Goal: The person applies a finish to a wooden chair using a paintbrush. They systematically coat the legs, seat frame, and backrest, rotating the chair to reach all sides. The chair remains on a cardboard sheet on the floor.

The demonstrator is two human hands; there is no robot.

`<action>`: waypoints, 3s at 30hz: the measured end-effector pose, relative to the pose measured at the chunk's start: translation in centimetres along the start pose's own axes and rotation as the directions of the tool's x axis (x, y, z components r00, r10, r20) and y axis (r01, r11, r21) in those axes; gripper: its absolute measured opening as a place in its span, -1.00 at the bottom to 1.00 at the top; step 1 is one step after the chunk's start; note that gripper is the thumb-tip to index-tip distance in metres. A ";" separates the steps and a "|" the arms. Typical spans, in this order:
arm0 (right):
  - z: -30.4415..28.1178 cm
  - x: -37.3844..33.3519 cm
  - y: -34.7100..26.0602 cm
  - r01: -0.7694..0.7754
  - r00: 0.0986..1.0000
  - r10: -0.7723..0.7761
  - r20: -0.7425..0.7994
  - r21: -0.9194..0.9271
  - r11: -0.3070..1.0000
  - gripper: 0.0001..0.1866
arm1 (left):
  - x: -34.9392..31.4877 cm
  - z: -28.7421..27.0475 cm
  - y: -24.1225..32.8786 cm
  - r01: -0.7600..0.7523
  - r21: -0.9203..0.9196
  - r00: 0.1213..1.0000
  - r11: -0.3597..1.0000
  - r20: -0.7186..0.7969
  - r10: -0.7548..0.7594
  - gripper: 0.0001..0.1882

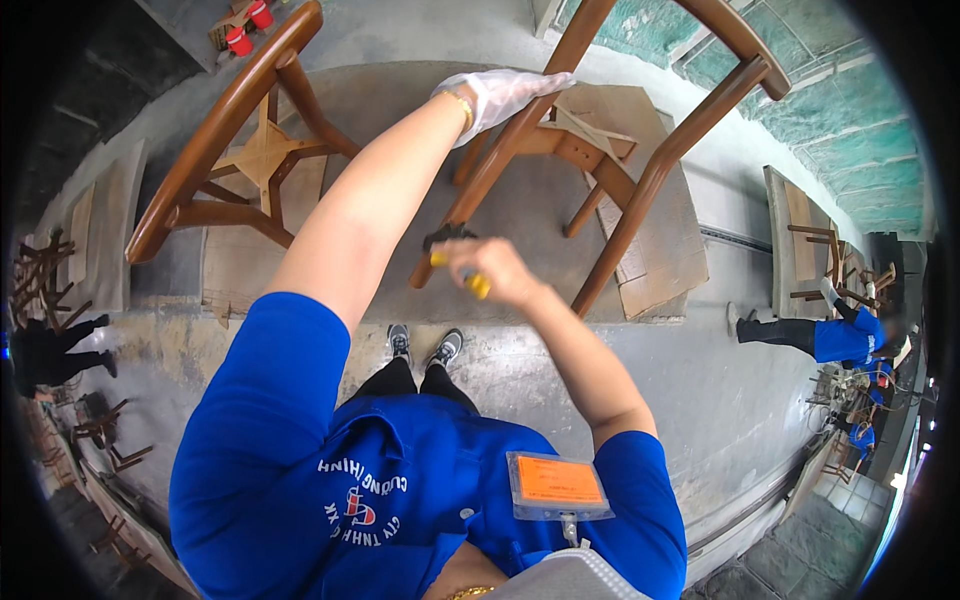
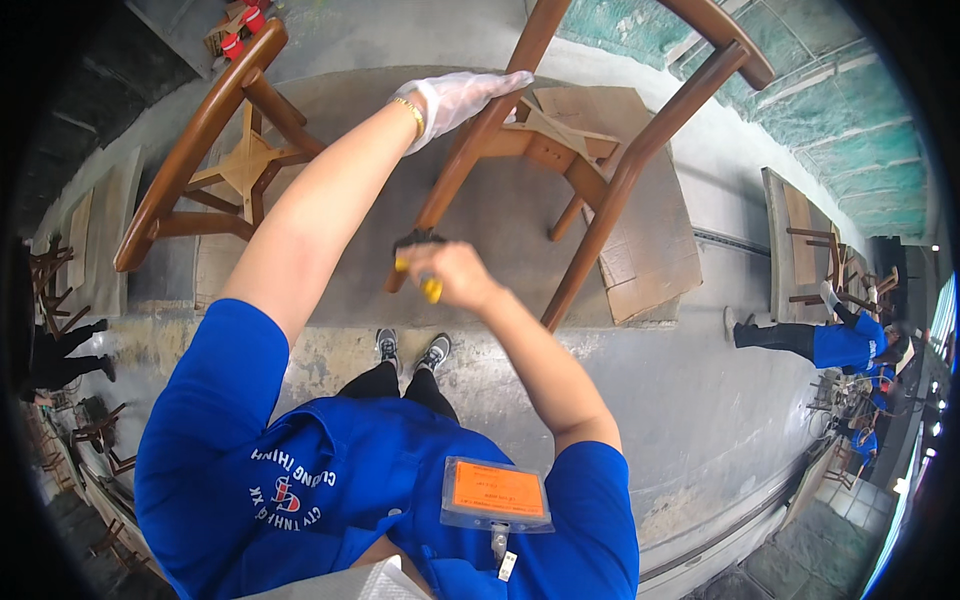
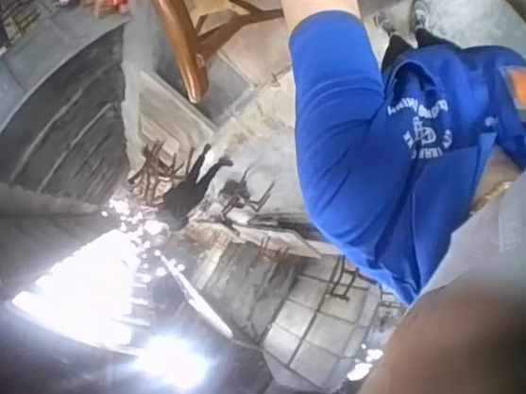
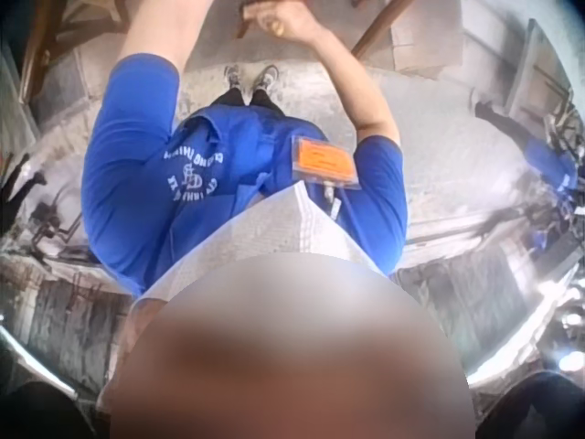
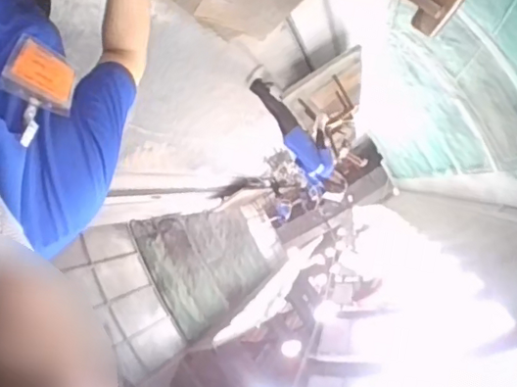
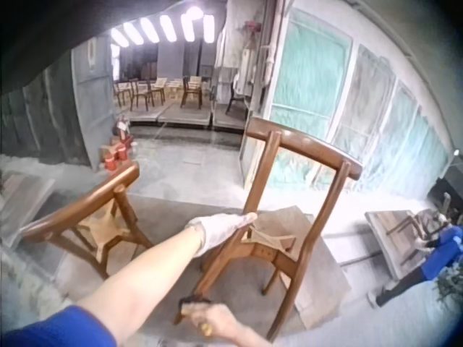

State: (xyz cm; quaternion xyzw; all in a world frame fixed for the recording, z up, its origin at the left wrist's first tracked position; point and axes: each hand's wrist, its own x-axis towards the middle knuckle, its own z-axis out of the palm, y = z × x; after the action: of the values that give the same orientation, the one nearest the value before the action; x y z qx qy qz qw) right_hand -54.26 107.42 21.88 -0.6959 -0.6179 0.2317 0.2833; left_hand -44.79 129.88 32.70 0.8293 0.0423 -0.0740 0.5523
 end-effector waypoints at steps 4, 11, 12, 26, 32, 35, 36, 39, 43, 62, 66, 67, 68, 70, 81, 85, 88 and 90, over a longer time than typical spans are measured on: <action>-8.0 2.6 2.0 -0.065 0.762 -0.138 -0.632 -0.287 0.956 -0.96 | -0.7 0.1 1.5 0.027 0.023 0.999 0.999 -0.031 -0.026 0.04; 8.4 -1.2 0.5 -0.153 0.947 0.002 -0.322 -0.444 0.883 -0.92 | -0.7 -0.1 1.9 0.036 0.068 0.998 0.997 0.040 -0.039 0.05; 10.9 -1.9 -0.5 -0.024 0.969 -0.061 -0.239 -0.335 0.942 -0.94 | -0.8 -0.2 1.8 -0.006 0.037 1.000 0.999 0.028 0.005 0.03; 6.9 2.1 -1.7 -0.300 0.821 -0.041 -0.570 -0.490 0.819 -0.82 | 2.4 -0.5 3.8 -0.081 -0.119 0.996 0.990 -0.049 0.075 -0.11; 5.5 2.3 -3.3 -0.228 0.909 0.212 -0.358 -0.002 0.974 -0.92 | 4.5 -1.4 4.7 -0.101 -0.011 0.990 0.995 -0.100 0.100 -0.18; -7.9 4.1 -0.9 -0.240 0.784 0.035 -0.620 -0.251 0.938 -0.91 | 5.5 -1.4 5.1 -0.135 -0.002 0.986 0.991 -0.098 0.134 -0.20; -11.8 4.6 0.2 -0.260 0.727 -0.113 -0.677 -0.424 0.868 -0.91 | 5.7 -1.4 5.3 -0.143 0.004 0.985 0.990 -0.101 0.142 -0.21; -12.8 5.1 1.3 -0.349 0.684 -0.271 -0.677 -0.630 0.693 -0.90 | 6.4 -1.5 6.0 -0.164 0.002 0.982 0.986 -0.094 0.163 -0.24; -0.4 3.7 -1.7 -0.304 0.811 -0.122 -0.573 -0.590 0.748 -0.90 | 7.2 -2.3 6.8 -0.179 0.013 0.980 0.984 -0.087 0.180 -0.27; 23.9 -4.2 -3.1 -0.519 0.842 0.522 -0.139 0.061 0.853 -0.85 | 3.2 3.2 -1.2 0.016 -0.074 0.998 0.997 0.065 -0.012 -0.52; 17.0 -6.3 0.2 0.241 0.327 0.821 -0.468 0.882 0.406 -0.79 | 1.8 3.3 -1.7 -0.019 -0.034 0.997 0.999 0.073 0.021 -0.52; 15.8 -5.9 1.0 0.595 0.211 0.832 -0.513 0.743 0.307 -0.79 | 1.4 3.6 -1.8 -0.014 -0.042 0.996 0.999 0.082 0.018 -0.51; 15.0 -5.4 1.7 0.775 0.154 0.834 -0.530 0.588 0.231 -0.77 | 1.1 3.9 -1.8 -0.001 -0.080 0.997 0.997 0.078 0.007 -0.51; 16.1 -4.0 2.2 0.893 0.085 0.782 -0.618 0.396 0.216 -0.75 | 0.6 4.2 -1.6 -0.004 -0.025 0.997 1.000 0.071 0.006 -0.52; 7.2 -4.2 1.9 -0.040 -0.309 0.327 -0.893 0.355 0.934 -0.88 | -1.0 4.6 -0.4 0.019 -0.068 0.998 0.997 0.064 -0.014 -0.41; -1.6 -3.3 3.8 -0.393 -0.156 -0.005 -0.988 0.058 0.918 -0.88 | -0.9 4.4 -0.4 0.015 0.002 0.999 1.000 0.052 -0.015 -0.44; -2.7 -3.0 4.1 -0.624 -0.077 0.185 -0.980 0.192 0.757 -0.82 | 0.1 4.5 -0.7 0.009 -0.008 0.999 1.000 0.045 -0.009 -0.42; -2.6 -2.9 4.0 -0.621 -0.004 0.331 -0.944 0.261 0.739 -0.82 | 1.1 4.5 -0.8 0.025 0.015 1.000 1.000 0.012 -0.025 -0.43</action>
State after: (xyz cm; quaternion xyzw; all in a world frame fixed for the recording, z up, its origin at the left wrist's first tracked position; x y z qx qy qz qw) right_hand -50.00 103.95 20.94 -0.8725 -0.0435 -0.2460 0.4200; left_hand -44.22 126.02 30.12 0.8322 0.0488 -0.0863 0.5455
